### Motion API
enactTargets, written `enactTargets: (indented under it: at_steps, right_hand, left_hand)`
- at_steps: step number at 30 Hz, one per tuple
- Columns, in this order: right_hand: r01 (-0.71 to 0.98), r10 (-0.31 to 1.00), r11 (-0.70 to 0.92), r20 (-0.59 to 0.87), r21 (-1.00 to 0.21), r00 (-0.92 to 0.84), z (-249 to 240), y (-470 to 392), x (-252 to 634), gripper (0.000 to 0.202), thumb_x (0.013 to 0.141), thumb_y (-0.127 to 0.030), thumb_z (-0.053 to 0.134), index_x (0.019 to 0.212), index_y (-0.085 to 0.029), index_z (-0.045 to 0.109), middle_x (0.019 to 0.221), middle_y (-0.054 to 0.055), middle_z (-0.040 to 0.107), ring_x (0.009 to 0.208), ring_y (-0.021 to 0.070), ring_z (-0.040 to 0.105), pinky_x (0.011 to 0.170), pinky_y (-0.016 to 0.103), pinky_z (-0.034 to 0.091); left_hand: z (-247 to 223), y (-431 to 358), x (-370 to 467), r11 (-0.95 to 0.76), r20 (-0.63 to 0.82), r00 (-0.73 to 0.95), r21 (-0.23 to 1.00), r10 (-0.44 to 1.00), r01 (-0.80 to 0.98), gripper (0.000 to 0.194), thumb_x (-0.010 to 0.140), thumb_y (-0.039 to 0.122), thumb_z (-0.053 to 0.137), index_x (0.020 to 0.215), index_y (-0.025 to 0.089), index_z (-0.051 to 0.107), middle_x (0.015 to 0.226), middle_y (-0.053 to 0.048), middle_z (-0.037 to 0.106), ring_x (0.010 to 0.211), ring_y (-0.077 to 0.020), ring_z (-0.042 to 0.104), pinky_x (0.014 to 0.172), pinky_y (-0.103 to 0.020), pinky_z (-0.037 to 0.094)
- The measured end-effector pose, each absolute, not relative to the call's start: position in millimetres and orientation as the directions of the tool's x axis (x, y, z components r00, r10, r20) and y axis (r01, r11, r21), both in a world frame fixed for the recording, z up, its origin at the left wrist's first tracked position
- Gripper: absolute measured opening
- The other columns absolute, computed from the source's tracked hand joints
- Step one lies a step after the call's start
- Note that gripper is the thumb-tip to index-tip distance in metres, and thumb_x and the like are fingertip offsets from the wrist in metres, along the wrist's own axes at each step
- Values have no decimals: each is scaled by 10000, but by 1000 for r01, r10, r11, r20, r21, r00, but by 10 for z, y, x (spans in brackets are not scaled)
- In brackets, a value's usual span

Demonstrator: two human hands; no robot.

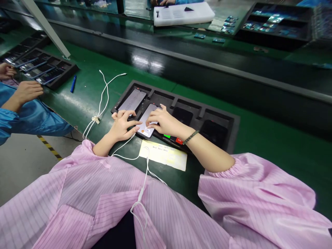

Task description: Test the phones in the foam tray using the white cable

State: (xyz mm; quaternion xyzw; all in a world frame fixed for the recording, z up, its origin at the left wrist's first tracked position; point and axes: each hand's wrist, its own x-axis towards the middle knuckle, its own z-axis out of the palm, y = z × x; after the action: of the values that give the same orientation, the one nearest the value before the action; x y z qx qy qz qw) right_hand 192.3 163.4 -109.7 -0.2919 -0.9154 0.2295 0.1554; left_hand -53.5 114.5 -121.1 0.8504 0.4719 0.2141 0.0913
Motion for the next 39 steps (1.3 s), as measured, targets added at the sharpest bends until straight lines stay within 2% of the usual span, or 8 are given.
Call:
enactTargets:
  at_steps: [7,11,15,17,21,26,33,39]
  right_hand:
    - [462,570,760,129,-457,-811,-1001,1648,1888,237,948,-310,498,915,-215,712,928,89,646,915,251,552,1099,686,188]
    - [425,491,825,99,-373,-866,-982,1702,1807,208,930,-270,504,904,-206,700,936,94,610,877,239,527,1077,686,227]
    - [411,454,871,120,-270,-883,-959,1694,1737,218,911,-156,491,921,-192,706,920,90,624,869,231,518,1074,669,242]
    - [407,429,889,73,-208,-900,-892,1636,1703,226,921,-127,483,939,-178,703,884,81,634,884,233,524,1077,639,269]
    - [470,468,881,-59,-50,-882,-735,1526,1629,241,945,-106,460,1010,-181,679,954,62,664,977,227,534,1152,559,261]
    - [536,539,842,-125,57,-833,-629,1467,1588,270,948,-121,418,1027,-238,649,1095,23,678,1064,220,536,1208,502,232]
    - [520,524,852,-139,65,-840,-554,1425,1607,296,904,-119,421,1065,-239,638,1186,15,663,1096,209,529,1204,483,229]
    - [585,583,811,-105,12,-806,-563,1411,1638,227,891,-68,489,1008,-209,622,1076,3,671,1060,186,526,1216,442,189]
  left_hand:
    - [-1214,1125,-537,-540,283,462,370,840,756,441,985,580,465,1072,307,799,1254,-110,634,1140,-311,460,866,-471,231]
    - [-1209,1124,-546,-536,267,466,361,844,763,442,984,580,461,1093,310,794,1247,-110,630,1142,-316,452,870,-474,245]
    - [-1177,1117,-552,-554,264,488,341,832,760,431,987,558,456,1132,316,783,1262,-118,616,1145,-322,449,888,-489,272]
    - [-1158,1098,-548,-571,296,493,320,818,756,412,992,518,454,1131,316,784,1257,-122,615,1138,-323,453,906,-505,290]
    - [-1169,1113,-566,-587,376,474,288,796,756,384,989,433,451,1074,309,805,1231,-119,618,1113,-317,463,955,-525,346]
    - [-1246,1229,-642,-636,434,503,252,748,730,360,971,404,474,1039,314,815,1194,-127,619,1072,-327,485,949,-546,405]
    - [-1297,1284,-735,-660,445,535,191,718,726,315,961,409,516,1057,341,808,1220,-120,585,1046,-330,500,928,-538,409]
    - [-1241,1258,-644,-649,478,504,205,720,733,365,979,410,478,1007,293,823,1198,-143,598,1059,-332,485,913,-517,405]
